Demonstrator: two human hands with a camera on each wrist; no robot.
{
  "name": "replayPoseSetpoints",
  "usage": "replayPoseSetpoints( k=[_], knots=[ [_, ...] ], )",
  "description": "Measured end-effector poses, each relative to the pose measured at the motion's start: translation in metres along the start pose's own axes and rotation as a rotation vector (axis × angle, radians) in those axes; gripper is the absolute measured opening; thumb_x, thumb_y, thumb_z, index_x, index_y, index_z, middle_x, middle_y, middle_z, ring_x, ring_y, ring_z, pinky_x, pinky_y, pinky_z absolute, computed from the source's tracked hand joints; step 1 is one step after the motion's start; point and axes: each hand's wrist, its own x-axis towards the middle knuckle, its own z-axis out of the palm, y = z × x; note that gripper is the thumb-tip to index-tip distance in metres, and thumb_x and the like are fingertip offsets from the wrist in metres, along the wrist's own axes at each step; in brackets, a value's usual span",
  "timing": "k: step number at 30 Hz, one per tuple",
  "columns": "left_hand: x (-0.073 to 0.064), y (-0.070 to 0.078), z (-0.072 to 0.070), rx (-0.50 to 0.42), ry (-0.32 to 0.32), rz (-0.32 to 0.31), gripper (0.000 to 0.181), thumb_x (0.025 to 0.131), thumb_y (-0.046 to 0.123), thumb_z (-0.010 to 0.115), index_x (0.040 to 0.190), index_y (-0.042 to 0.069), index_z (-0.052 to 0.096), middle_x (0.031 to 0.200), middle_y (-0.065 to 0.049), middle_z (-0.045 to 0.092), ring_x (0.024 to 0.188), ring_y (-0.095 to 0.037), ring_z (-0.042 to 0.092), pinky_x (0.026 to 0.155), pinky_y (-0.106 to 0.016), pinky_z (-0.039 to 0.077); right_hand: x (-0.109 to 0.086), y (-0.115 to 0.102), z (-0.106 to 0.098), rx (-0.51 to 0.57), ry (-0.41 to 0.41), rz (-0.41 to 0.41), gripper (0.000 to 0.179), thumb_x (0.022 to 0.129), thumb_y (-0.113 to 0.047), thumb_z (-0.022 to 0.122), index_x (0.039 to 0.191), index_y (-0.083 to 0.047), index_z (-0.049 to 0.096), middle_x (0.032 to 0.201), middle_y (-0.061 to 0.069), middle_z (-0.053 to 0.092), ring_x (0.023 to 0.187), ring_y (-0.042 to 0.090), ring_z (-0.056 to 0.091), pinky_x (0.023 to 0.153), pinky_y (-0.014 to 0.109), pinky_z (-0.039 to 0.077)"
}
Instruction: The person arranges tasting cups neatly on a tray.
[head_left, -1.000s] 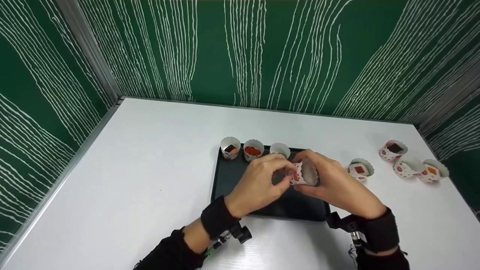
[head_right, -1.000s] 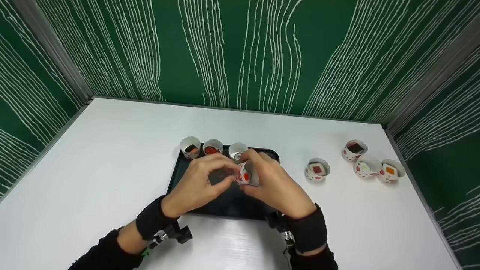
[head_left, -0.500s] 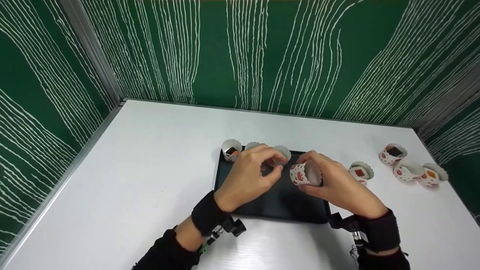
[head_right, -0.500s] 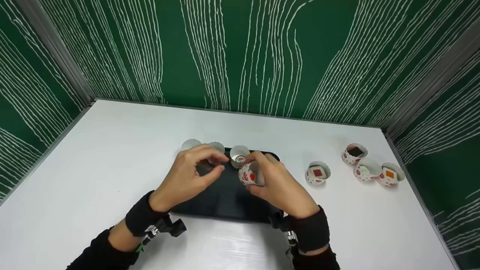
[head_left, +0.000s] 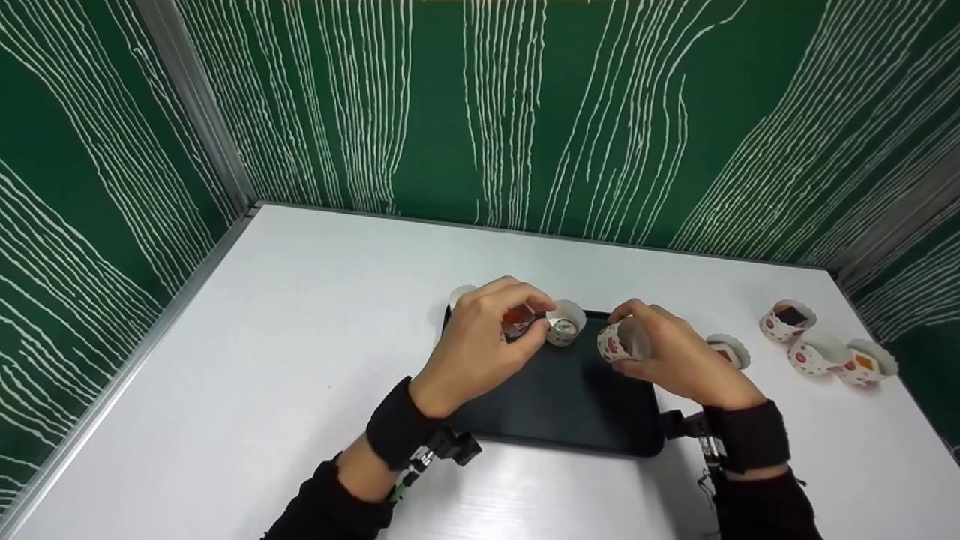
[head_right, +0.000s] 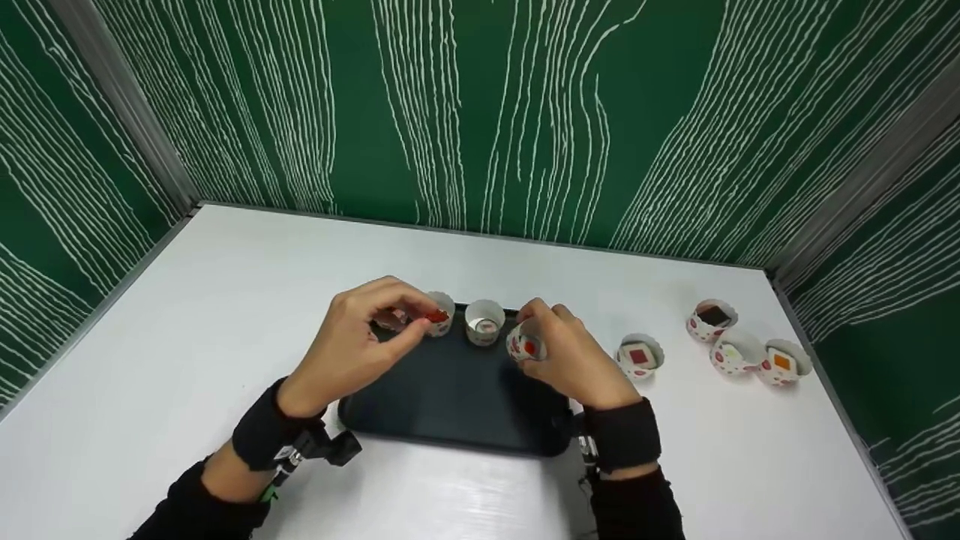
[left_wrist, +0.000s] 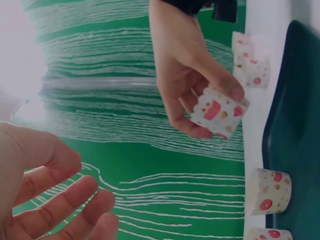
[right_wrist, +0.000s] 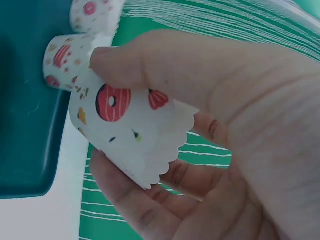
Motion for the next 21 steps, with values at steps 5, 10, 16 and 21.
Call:
replayPoseSetpoints(
  k=[5, 10, 16, 21],
  knots=[
    [0.001, 0.0, -0.005, 0.004, 0.01, 0.005, 0.013, 0.098, 0.007, 0.073, 0.109, 0.009, 0.079, 0.106, -0.006, 0.077, 0.088, -0.017, 0.072, 0.08, -0.024, 0.059, 0.019, 0.011, 0.004, -0.013, -0.055, -0.024, 0.049, 0.09, -0.013, 0.083, 0.132, -0.007, 0.06, 0.118, 0.019, 0.07, 0.106, 0.034, 0.065, 0.092, 0.054, 0.052],
    [0.002, 0.001, -0.009, 0.002, 0.023, 0.017, 0.013, 0.097, 0.005, 0.073, 0.108, 0.009, 0.079, 0.106, -0.006, 0.077, 0.087, -0.015, 0.072, 0.081, -0.023, 0.06, 0.038, 0.022, 0.009, -0.038, -0.104, -0.037, 0.051, 0.085, -0.007, 0.083, 0.13, -0.003, 0.061, 0.111, 0.018, 0.071, 0.098, 0.032, 0.064, 0.086, 0.049, 0.051],
    [0.002, 0.002, -0.012, 0.0, 0.012, 0.015, 0.012, 0.098, 0.006, 0.072, 0.108, 0.008, 0.079, 0.105, -0.005, 0.076, 0.088, -0.015, 0.073, 0.081, -0.022, 0.06, 0.051, 0.029, 0.012, -0.095, -0.125, -0.088, 0.031, 0.082, -0.006, 0.081, 0.112, -0.004, 0.075, 0.122, 0.017, 0.068, 0.109, 0.041, 0.065, 0.092, 0.055, 0.053],
    [0.002, 0.001, -0.014, -0.009, 0.004, 0.017, 0.011, 0.098, 0.007, 0.073, 0.107, 0.008, 0.079, 0.105, -0.006, 0.076, 0.089, -0.015, 0.073, 0.082, -0.022, 0.06, 0.059, 0.033, 0.012, -0.105, -0.151, -0.03, 0.043, 0.082, -0.008, 0.082, 0.122, -0.001, 0.068, 0.119, 0.021, 0.068, 0.109, 0.043, 0.065, 0.093, 0.058, 0.053]
  ],
)
